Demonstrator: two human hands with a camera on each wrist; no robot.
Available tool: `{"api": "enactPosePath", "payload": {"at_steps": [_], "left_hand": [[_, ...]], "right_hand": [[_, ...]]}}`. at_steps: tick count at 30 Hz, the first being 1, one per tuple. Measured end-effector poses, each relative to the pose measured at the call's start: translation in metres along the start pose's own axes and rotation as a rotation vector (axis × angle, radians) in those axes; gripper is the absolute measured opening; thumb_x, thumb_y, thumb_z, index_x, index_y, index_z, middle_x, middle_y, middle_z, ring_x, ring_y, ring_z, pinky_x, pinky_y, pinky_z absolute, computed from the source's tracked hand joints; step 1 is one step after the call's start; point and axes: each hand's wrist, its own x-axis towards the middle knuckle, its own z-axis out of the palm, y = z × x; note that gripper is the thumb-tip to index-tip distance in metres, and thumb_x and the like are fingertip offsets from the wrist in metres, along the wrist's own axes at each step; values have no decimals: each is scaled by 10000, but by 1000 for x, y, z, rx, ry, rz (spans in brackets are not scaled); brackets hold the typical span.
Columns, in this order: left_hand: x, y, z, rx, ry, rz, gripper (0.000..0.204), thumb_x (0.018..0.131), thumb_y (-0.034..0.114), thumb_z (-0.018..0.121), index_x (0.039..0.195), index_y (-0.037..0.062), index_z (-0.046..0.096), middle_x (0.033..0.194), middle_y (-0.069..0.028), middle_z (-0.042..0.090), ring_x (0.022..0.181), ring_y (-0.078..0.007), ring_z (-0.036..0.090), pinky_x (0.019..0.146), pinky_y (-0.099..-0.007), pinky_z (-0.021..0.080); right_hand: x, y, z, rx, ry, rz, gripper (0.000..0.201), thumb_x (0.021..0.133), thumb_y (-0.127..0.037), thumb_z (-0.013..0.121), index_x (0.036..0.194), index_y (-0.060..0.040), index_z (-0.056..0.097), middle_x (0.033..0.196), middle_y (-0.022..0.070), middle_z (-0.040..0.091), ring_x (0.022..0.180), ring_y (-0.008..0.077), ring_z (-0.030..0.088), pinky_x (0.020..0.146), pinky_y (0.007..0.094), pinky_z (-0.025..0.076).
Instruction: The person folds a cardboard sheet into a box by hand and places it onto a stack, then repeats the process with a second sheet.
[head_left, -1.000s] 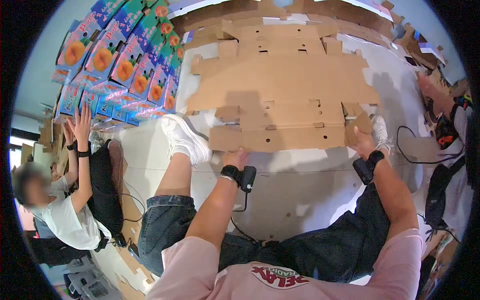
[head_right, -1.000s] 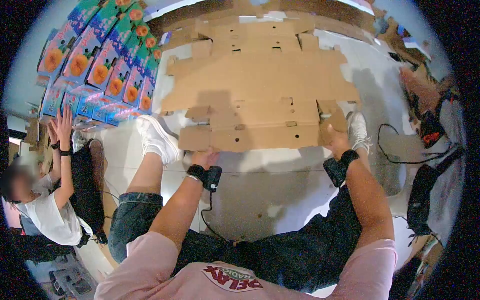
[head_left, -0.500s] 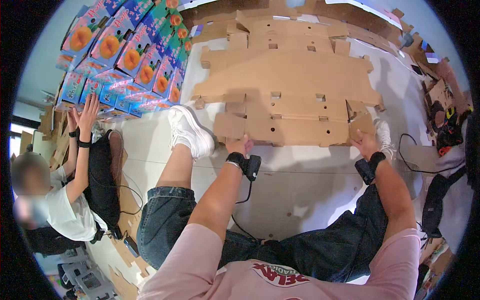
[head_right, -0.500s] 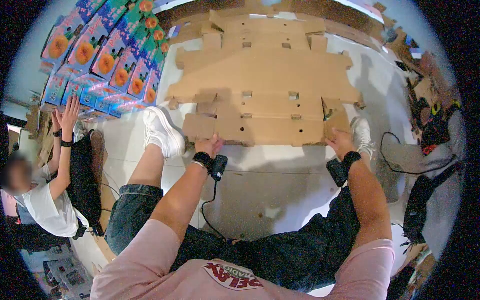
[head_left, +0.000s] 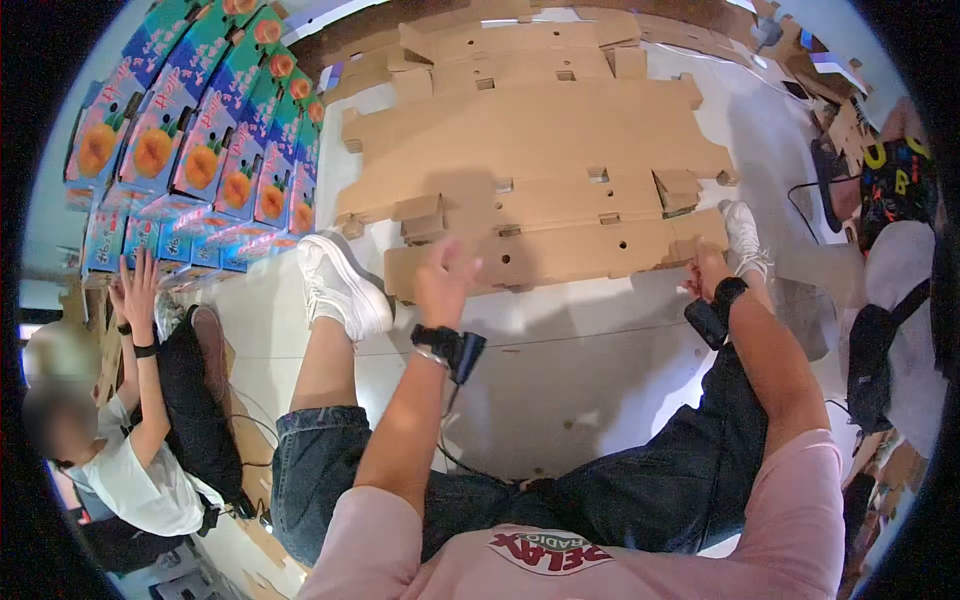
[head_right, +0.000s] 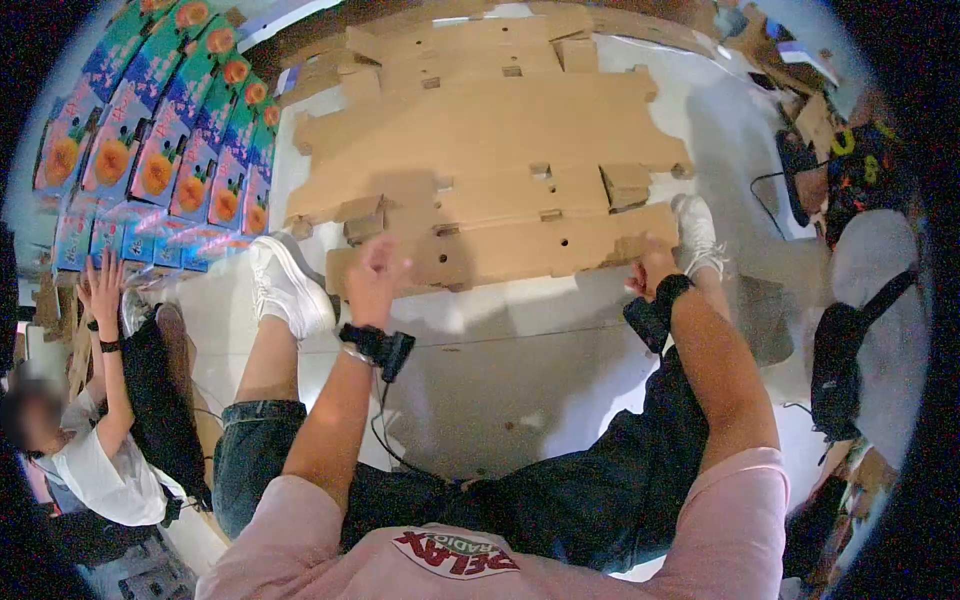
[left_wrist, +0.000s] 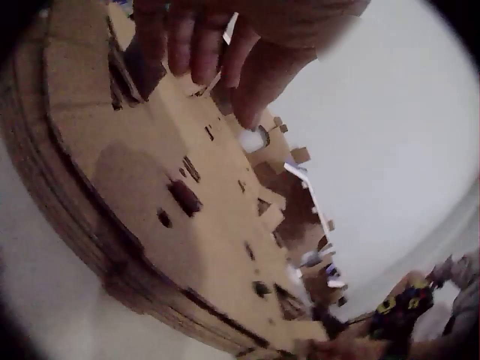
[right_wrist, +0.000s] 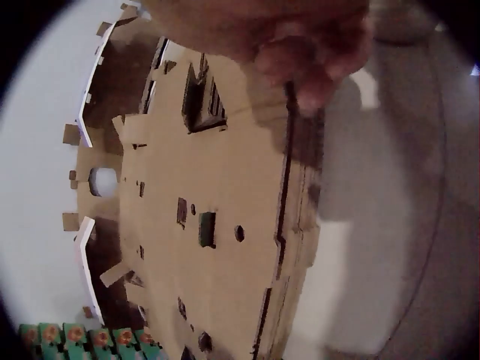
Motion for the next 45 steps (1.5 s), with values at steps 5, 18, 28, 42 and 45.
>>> {"api": "enactPosePath", "payload": {"at_steps": [5,18,28,42,45], "left_hand": [[25,-72,-18,865,-311,97,1158,473,379,906,1438,165,302,1466,-116,275,1372,-321,231,1088,-520,211],[32,-54,3,1180,-350,43,1193,439,477,902,1385,85,289,1408,-115,316,1369,-334,208,1092,-612,110],[33,-45,-31,1115,-379,202,1049,498,349,896,1364,110,355,1302,-132,453,1269,-340,381,1062,-553,237],[84,50,-109,503,-150,314,544,726,234,741,1212,54,575,1195,-183,597,1093,-338,583,934,-405,463],[112,153,-197,653,286,834,727,655,68,775,1326,75,497,1316,-167,523,1254,-344,455,1059,-418,351]], "right_hand": [[-49,-45,37,-329,306,-602,381,873,-416,585,976,-49,586,818,78,600,727,244,597,681,374,498],[-56,-52,74,-1254,59,-518,1156,627,-508,789,1491,-65,161,1560,168,127,1432,406,86,1098,632,180],[-44,-33,77,-1299,137,-582,1248,607,-481,828,1502,-87,52,1574,99,73,1443,367,56,1038,719,199],[-24,-17,80,-1538,343,-651,1057,687,-266,799,1475,-29,136,1488,140,251,1414,356,168,1079,555,312],[-7,-11,77,-1643,314,-674,927,777,-227,686,1466,39,127,1500,175,235,1406,386,171,1146,494,192]]}}
